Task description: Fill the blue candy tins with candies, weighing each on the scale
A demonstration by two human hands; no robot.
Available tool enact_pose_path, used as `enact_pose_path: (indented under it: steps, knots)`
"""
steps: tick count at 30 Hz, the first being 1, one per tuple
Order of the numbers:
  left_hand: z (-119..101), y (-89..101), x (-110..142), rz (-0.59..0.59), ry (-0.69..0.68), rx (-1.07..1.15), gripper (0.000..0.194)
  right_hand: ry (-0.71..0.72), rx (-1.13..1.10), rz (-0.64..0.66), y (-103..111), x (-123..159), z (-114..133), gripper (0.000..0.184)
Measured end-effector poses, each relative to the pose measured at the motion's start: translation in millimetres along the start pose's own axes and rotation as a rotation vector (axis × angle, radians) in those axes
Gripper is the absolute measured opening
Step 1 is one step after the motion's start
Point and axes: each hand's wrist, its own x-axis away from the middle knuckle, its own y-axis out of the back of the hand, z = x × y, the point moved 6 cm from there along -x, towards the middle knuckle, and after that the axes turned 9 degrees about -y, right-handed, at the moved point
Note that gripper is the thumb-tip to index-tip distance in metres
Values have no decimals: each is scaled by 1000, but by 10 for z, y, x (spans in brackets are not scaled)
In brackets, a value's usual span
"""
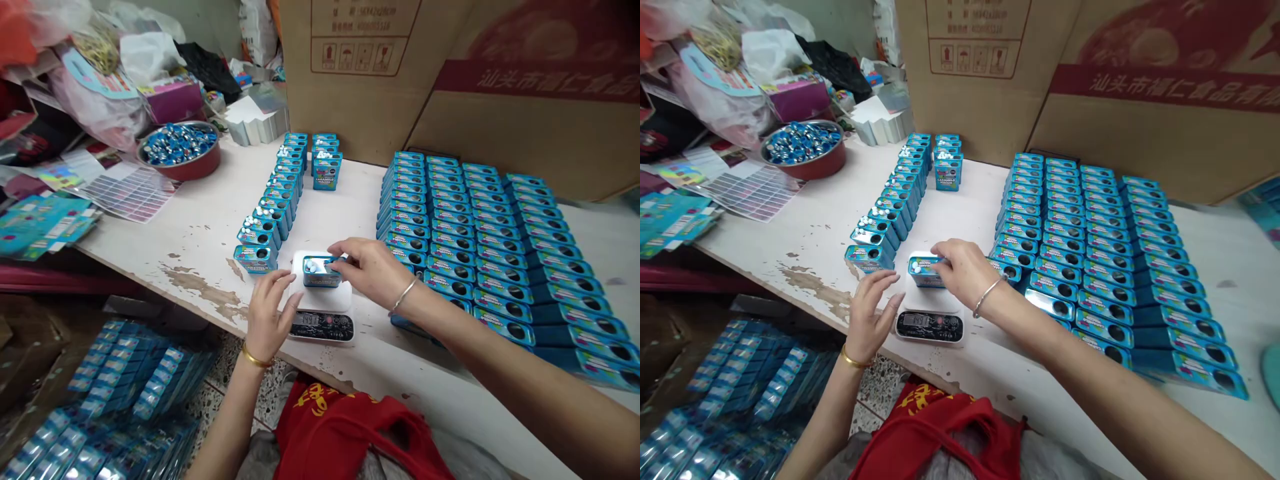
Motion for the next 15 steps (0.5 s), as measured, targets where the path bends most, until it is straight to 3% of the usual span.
enact_pose_path:
  steps: [3, 6, 11, 15]
  knots:
    - [-95, -60, -99, 37, -96, -136, 45, 94, -20, -98, 53, 73, 10, 19]
    - [-118, -150, -157, 91, -145, -224, 50, 71, -54, -181, 85, 159, -109, 25]
    - [-255, -332, -235, 147, -203, -250, 45, -118, -248, -70, -83, 198, -367, 34]
    - [-353, -510, -353, 198, -225, -285, 35, -173, -431, -26, -166, 215, -394, 38]
